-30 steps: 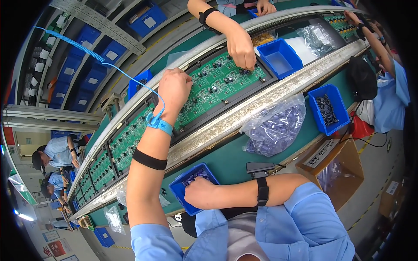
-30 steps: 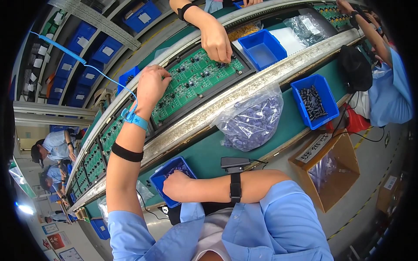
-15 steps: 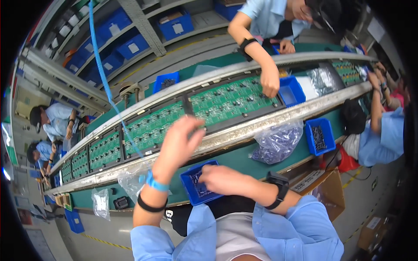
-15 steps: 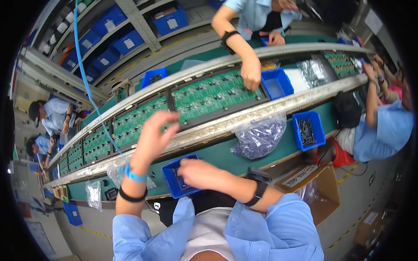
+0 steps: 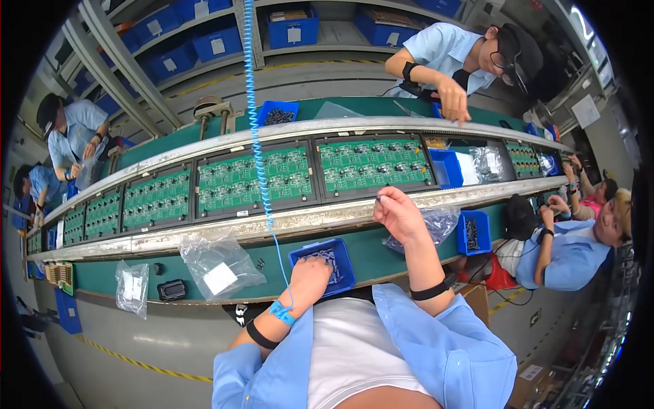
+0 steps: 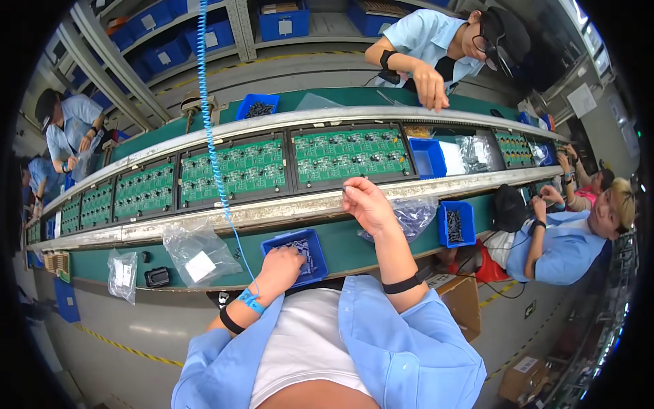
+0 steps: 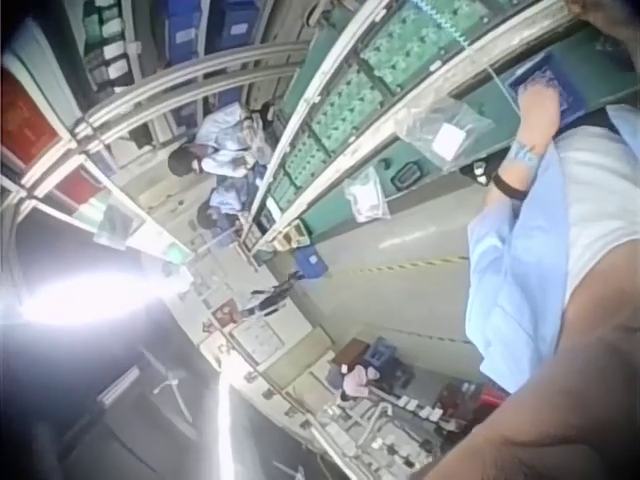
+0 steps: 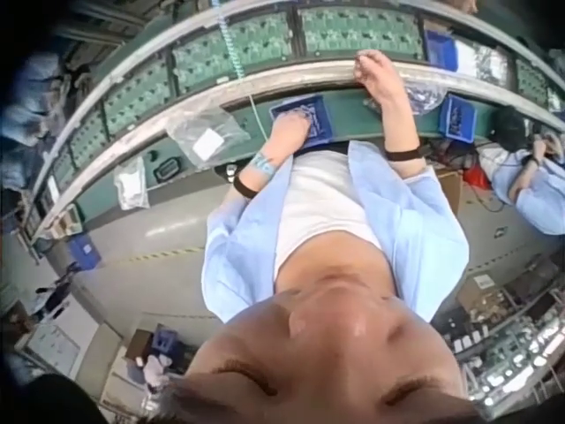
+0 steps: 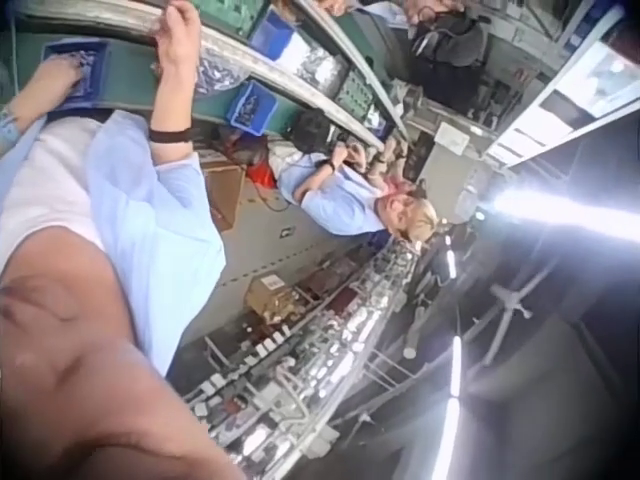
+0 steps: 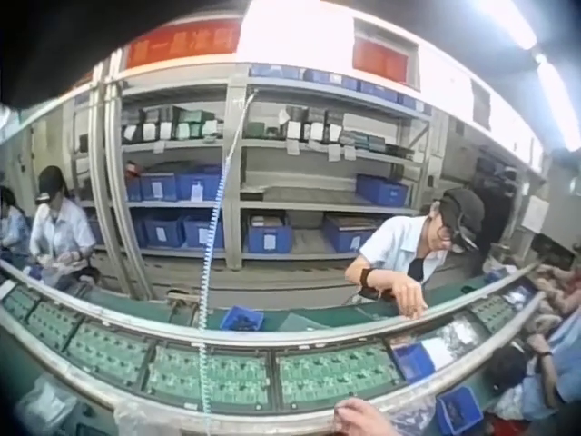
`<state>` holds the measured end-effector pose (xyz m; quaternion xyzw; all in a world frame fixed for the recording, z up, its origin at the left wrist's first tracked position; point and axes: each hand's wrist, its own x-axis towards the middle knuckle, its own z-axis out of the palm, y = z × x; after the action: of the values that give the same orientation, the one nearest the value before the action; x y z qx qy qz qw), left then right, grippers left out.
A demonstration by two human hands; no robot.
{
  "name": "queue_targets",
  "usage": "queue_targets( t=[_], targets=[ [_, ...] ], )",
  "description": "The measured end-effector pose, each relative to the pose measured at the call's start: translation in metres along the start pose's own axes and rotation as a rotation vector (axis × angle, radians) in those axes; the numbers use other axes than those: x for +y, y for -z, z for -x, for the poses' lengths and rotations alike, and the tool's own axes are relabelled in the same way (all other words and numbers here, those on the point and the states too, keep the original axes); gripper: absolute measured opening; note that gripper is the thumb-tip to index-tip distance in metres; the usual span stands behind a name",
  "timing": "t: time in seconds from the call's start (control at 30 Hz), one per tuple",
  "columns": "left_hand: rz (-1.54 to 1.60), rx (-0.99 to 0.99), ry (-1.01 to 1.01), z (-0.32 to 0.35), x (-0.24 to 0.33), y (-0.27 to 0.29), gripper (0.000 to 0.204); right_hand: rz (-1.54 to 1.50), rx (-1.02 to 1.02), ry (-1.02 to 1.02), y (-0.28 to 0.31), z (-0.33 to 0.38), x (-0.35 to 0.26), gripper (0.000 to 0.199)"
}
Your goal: The person picks up capacitors from a blue bin and inserts them into a circuit board by hand, repeating this process for several components.
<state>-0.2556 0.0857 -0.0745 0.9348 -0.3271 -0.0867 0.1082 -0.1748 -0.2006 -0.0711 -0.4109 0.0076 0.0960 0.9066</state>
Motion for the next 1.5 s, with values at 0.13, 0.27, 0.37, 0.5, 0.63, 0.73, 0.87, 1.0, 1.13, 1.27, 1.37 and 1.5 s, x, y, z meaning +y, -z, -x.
queue_targets(
  t=[0.13, 0.27, 0.37, 0.5, 0.63, 0.73, 0.87, 1.0, 1.13, 1.27, 1.37, 1.5],
  targets=[
    [-0.045, -0.165, -0.034, -0.002, 0.005, -0.006, 0.015, 0.370, 0.179, -0.033, -0.005, -0.030, -0.014, 0.018],
    [-0.045, -0.149, -0.071, -0.001, 0.010, 0.010, 0.018, 0.903, 0.319, 0.025, 0.010, -0.070, -0.031, 0.019],
    [-0.081, -0.229, -0.019, -0.003, 0.014, 0.027, 0.016, 1.314, 0.307, 0.052, 0.016, -0.092, -0.036, 0.018],
    [-0.101, -0.234, -0.010, -0.004, 0.017, 0.029, 0.016, 1.707, 0.267, 0.183, 0.009, -0.103, -0.039, 0.015],
    [-0.069, -0.219, -0.020, -0.003, 0.015, 0.025, 0.016, 1.854, 0.259, 0.252, 0.007, -0.106, -0.036, 0.016],
    [-0.003, -0.168, -0.036, -0.004, 0.013, 0.019, 0.016, 1.886, 0.272, 0.249, 0.007, -0.107, -0.037, 0.017],
    [0.028, -0.119, -0.041, -0.003, 0.011, 0.010, 0.015, 1.889, 0.281, 0.209, 0.004, -0.105, -0.039, 0.017],
    [0.113, -0.023, -0.048, -0.002, 0.008, 0.006, 0.013, 1.881, 0.281, 0.187, 0.000, -0.109, -0.043, 0.017],
    [0.320, 0.042, -0.036, -0.004, 0.004, 0.009, 0.013, 1.882, 0.295, 0.202, -0.003, -0.111, -0.044, 0.017],
    [0.510, 0.128, -0.042, -0.004, 0.000, 0.020, 0.015, 1.905, 0.296, 0.225, -0.003, -0.110, -0.043, 0.015],
    [0.640, 0.166, -0.021, -0.003, -0.001, 0.039, 0.018, 1.960, 0.299, 0.245, -0.005, -0.110, -0.040, 0.014],
    [0.908, 0.195, 0.069, -0.002, -0.006, 0.053, 0.021, 1.975, 0.296, 0.216, -0.009, -0.111, -0.035, 0.013]
  ],
)
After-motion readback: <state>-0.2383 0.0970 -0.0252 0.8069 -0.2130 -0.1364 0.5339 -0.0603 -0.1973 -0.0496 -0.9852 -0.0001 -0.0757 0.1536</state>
